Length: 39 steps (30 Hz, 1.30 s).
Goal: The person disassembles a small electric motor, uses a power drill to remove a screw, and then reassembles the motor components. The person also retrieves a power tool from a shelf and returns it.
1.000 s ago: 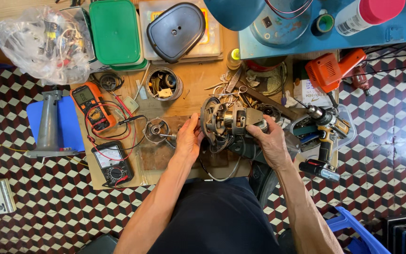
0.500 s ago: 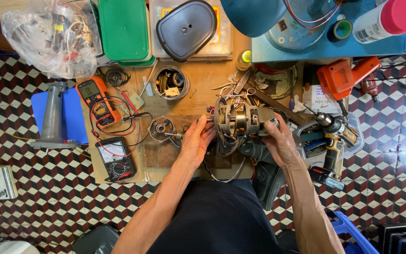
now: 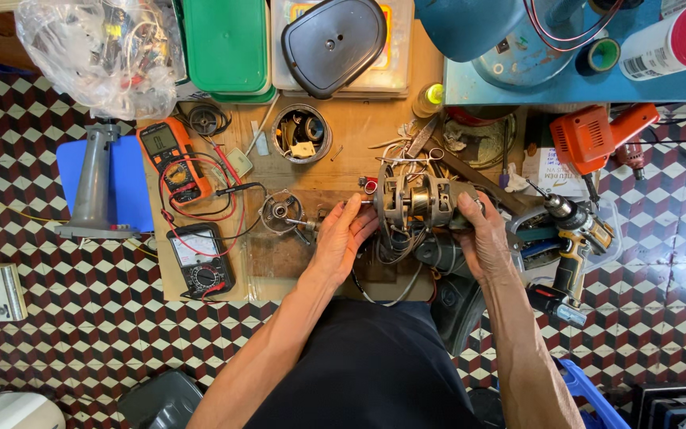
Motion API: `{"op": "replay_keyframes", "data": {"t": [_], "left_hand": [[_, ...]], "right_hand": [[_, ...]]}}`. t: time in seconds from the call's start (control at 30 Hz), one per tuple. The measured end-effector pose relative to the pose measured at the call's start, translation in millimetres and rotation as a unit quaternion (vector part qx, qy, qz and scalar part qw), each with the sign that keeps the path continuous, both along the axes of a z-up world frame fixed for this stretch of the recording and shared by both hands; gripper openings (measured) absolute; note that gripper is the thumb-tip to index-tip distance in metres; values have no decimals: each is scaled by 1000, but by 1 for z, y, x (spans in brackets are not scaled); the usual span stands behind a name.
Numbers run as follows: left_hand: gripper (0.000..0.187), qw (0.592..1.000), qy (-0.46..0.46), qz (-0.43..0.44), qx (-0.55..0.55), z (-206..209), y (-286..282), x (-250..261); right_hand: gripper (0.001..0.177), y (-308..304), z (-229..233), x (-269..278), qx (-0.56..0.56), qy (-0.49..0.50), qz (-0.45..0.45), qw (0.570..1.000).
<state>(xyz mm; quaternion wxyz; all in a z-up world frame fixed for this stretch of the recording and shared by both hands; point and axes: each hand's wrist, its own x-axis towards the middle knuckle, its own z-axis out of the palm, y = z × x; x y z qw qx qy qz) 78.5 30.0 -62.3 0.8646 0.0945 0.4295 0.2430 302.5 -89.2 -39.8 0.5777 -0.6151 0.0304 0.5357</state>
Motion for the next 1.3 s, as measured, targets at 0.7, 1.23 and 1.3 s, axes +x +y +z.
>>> {"op": "replay_keyframes", "data": {"t": [0.7, 1.23, 1.3], "left_hand": [[33, 1000, -22, 20, -3, -5, -1, -1], [33, 1000, 8, -19, -5, -22, 0, 3], [33, 1000, 1, -26, 5, -25, 2, 3]], "right_hand": [[64, 4, 3, -6, 9, -12, -24, 1000], [60, 0, 16, -23, 9, -54, -51, 997], [57, 0, 21, -27, 15, -57, -59, 997]]}}
